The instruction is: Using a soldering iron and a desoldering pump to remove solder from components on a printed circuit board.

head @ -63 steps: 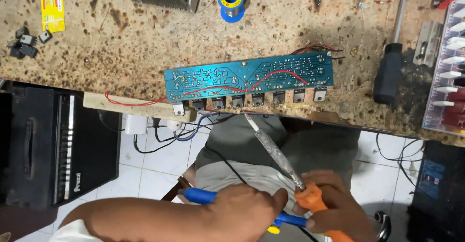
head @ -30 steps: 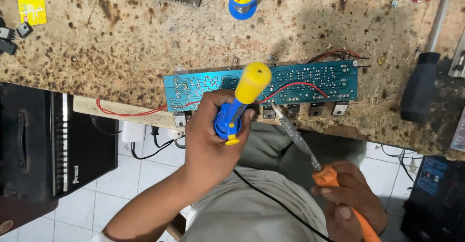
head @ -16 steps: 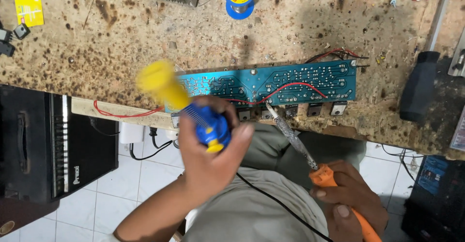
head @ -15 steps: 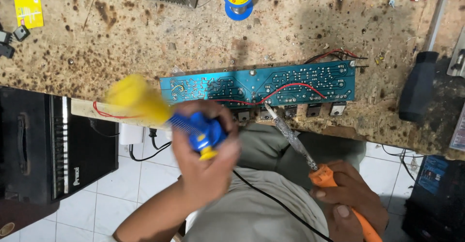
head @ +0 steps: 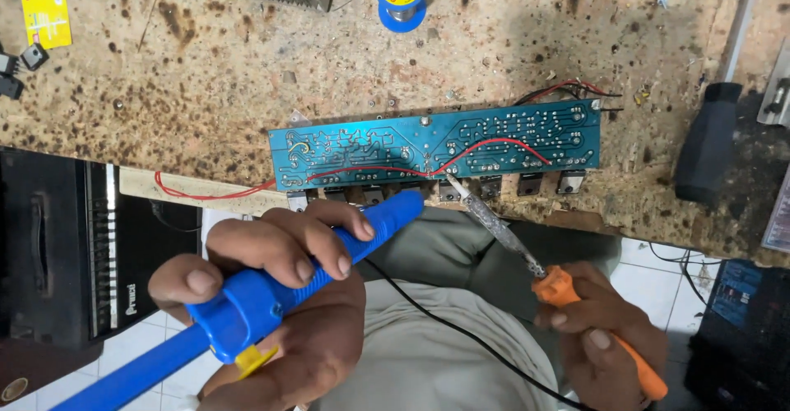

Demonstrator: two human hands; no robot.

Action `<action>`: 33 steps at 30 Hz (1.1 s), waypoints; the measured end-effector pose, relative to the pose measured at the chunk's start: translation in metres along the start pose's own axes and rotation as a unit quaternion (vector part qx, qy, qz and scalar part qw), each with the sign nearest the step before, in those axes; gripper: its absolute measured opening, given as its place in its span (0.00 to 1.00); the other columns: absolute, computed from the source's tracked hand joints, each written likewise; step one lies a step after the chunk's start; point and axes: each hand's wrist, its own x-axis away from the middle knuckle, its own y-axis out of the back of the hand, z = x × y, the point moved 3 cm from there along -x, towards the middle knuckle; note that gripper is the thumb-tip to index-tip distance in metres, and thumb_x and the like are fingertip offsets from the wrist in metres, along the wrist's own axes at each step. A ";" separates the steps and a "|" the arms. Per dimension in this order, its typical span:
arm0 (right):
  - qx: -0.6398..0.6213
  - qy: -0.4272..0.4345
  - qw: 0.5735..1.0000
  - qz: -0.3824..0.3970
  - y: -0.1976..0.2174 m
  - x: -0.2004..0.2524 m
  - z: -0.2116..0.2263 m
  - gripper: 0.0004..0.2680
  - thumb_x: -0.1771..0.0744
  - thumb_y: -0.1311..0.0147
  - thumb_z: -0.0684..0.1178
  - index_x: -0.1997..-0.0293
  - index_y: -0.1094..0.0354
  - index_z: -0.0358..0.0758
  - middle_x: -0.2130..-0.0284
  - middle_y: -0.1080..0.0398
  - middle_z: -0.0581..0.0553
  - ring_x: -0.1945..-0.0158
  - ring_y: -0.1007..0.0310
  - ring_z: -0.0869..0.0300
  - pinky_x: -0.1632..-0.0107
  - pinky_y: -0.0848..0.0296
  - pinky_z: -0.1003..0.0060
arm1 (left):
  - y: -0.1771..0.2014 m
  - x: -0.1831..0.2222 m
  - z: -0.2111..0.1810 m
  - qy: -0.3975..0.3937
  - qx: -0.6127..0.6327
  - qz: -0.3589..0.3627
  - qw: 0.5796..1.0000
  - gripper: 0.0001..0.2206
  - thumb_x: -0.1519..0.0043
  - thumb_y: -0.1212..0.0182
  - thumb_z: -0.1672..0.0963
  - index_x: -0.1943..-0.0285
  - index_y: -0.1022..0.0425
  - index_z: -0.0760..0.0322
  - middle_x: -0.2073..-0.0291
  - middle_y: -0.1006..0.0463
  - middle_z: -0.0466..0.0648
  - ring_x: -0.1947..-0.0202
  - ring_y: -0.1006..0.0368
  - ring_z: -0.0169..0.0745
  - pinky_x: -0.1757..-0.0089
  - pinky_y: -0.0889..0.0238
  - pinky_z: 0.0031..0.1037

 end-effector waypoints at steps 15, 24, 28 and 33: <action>0.039 0.063 0.997 0.029 0.006 -0.005 -0.005 0.12 0.30 0.55 0.55 0.66 0.29 0.40 0.74 0.26 0.40 0.70 0.33 0.50 0.59 0.33 0.53 | -0.006 0.004 0.014 -0.061 -0.016 0.002 0.998 0.19 0.27 0.46 0.43 0.38 0.39 0.53 0.62 0.36 0.49 0.71 0.34 0.45 0.62 0.29 0.46; 0.060 0.027 0.994 0.092 0.020 -0.002 -0.012 0.12 0.28 0.58 0.56 0.62 0.28 0.43 0.69 0.25 0.42 0.62 0.32 0.48 0.58 0.30 0.50 | -0.010 0.007 0.016 -0.072 -0.021 0.025 0.997 0.16 0.27 0.44 0.48 0.37 0.39 0.52 0.61 0.36 0.49 0.71 0.34 0.45 0.60 0.29 0.46; 0.032 -0.013 0.993 0.113 0.031 0.011 -0.027 0.11 0.26 0.58 0.58 0.54 0.28 0.51 0.62 0.25 0.49 0.51 0.30 0.48 0.47 0.20 0.42 | -0.022 0.011 0.007 -0.046 -0.048 0.012 0.998 0.13 0.32 0.42 0.53 0.42 0.39 0.50 0.64 0.35 0.49 0.72 0.34 0.46 0.61 0.30 0.48; 0.053 0.006 0.992 0.116 0.030 0.009 -0.027 0.11 0.25 0.61 0.58 0.52 0.30 0.53 0.60 0.27 0.55 0.53 0.30 0.48 0.42 0.18 0.37 | -0.019 0.020 0.016 -0.105 -0.049 0.059 0.992 0.17 0.30 0.39 0.48 0.41 0.42 0.49 0.62 0.34 0.48 0.75 0.32 0.43 0.65 0.28 0.47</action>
